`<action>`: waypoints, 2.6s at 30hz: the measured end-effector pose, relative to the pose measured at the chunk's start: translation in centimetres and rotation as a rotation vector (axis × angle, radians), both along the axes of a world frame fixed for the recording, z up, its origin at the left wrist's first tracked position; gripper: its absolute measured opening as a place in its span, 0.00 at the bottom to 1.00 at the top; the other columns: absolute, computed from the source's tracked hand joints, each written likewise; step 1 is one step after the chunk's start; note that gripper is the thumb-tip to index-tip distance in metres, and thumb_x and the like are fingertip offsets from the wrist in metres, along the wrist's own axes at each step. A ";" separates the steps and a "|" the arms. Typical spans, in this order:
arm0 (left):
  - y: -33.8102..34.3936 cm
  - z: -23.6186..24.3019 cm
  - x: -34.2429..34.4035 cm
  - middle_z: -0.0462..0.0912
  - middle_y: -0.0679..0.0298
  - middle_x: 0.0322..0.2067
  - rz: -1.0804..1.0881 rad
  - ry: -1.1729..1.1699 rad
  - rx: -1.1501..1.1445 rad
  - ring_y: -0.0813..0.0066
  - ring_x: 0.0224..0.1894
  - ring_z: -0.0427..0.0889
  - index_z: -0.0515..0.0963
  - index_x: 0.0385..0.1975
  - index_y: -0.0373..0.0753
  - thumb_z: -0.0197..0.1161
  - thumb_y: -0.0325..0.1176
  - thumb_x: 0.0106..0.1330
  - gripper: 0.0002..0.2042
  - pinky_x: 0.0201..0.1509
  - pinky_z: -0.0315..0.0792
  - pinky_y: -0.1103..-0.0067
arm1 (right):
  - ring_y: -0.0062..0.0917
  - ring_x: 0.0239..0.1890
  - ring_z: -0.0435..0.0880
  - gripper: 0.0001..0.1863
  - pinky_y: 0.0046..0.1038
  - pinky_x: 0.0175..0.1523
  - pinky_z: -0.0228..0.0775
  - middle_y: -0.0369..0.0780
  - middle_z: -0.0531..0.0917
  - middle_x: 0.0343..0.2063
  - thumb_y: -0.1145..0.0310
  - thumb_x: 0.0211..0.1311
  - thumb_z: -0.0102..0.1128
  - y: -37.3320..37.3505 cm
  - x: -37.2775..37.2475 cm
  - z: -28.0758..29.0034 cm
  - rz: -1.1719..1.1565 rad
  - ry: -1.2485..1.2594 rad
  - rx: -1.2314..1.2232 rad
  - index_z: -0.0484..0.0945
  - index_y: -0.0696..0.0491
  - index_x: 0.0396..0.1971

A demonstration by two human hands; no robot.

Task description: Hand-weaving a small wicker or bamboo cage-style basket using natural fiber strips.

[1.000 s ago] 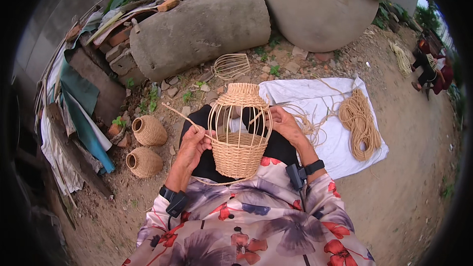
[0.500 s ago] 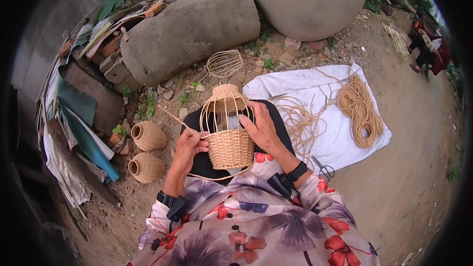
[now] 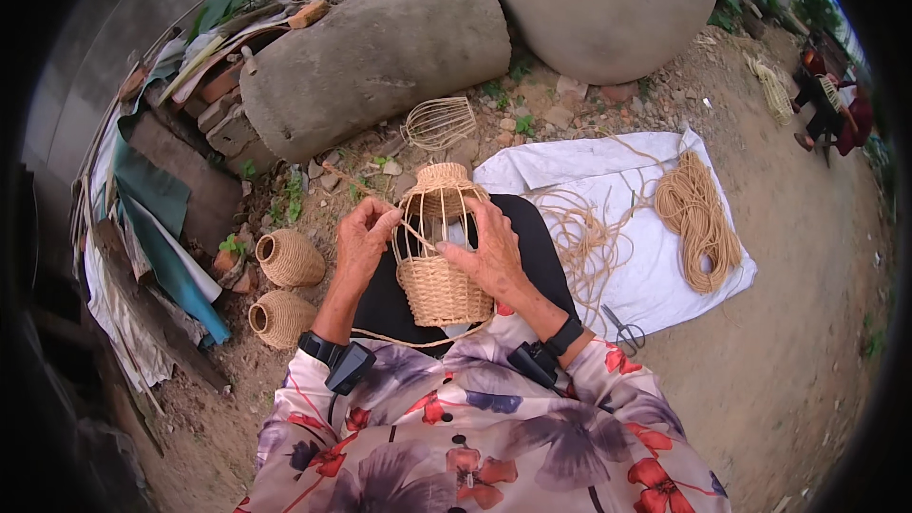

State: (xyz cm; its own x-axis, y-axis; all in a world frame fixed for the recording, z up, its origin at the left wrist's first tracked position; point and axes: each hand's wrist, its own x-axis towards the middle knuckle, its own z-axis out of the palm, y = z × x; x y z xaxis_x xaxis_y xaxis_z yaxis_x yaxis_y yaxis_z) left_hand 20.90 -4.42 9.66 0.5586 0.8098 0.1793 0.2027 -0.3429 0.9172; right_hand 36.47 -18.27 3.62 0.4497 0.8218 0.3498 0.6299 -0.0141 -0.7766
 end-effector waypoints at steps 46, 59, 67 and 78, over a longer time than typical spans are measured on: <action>-6.7 0.8 -6.5 0.78 0.60 0.36 -0.033 0.057 0.362 0.70 0.32 0.78 0.78 0.41 0.35 0.62 0.30 0.62 0.10 0.39 0.74 0.76 | 0.38 0.64 0.66 0.37 0.40 0.62 0.62 0.46 0.65 0.61 0.75 0.45 0.60 0.4 4.8 9.0 -0.266 0.106 0.460 0.61 0.54 0.61; -4.6 -1.7 -1.5 0.72 0.66 0.24 -0.303 -0.472 -0.813 0.84 0.20 0.67 0.50 0.71 0.46 0.54 0.23 0.60 0.37 0.23 0.63 0.85 | 0.33 0.61 0.67 0.34 0.35 0.62 0.61 0.45 0.67 0.58 0.77 0.51 0.57 -2.4 4.3 7.7 -0.200 0.391 0.581 0.59 0.57 0.61; -2.9 0.3 -2.8 0.79 0.63 0.33 -0.384 -0.793 -0.912 0.80 0.28 0.74 0.71 0.54 0.36 0.56 0.35 0.71 0.16 0.28 0.69 0.82 | 0.32 0.60 0.67 0.34 0.32 0.61 0.64 0.46 0.67 0.57 0.80 0.51 0.56 -1.2 1.5 3.6 -0.105 0.659 0.483 0.59 0.58 0.61; -2.8 1.9 -1.7 0.76 0.55 0.29 -0.208 0.286 0.404 0.56 0.33 0.79 0.78 0.37 0.37 0.57 0.27 0.63 0.06 0.38 0.71 0.69 | 0.28 0.56 0.71 0.30 0.28 0.53 0.71 0.42 0.72 0.51 0.76 0.50 0.59 -0.6 0.1 -0.7 -0.051 0.696 0.298 0.64 0.57 0.57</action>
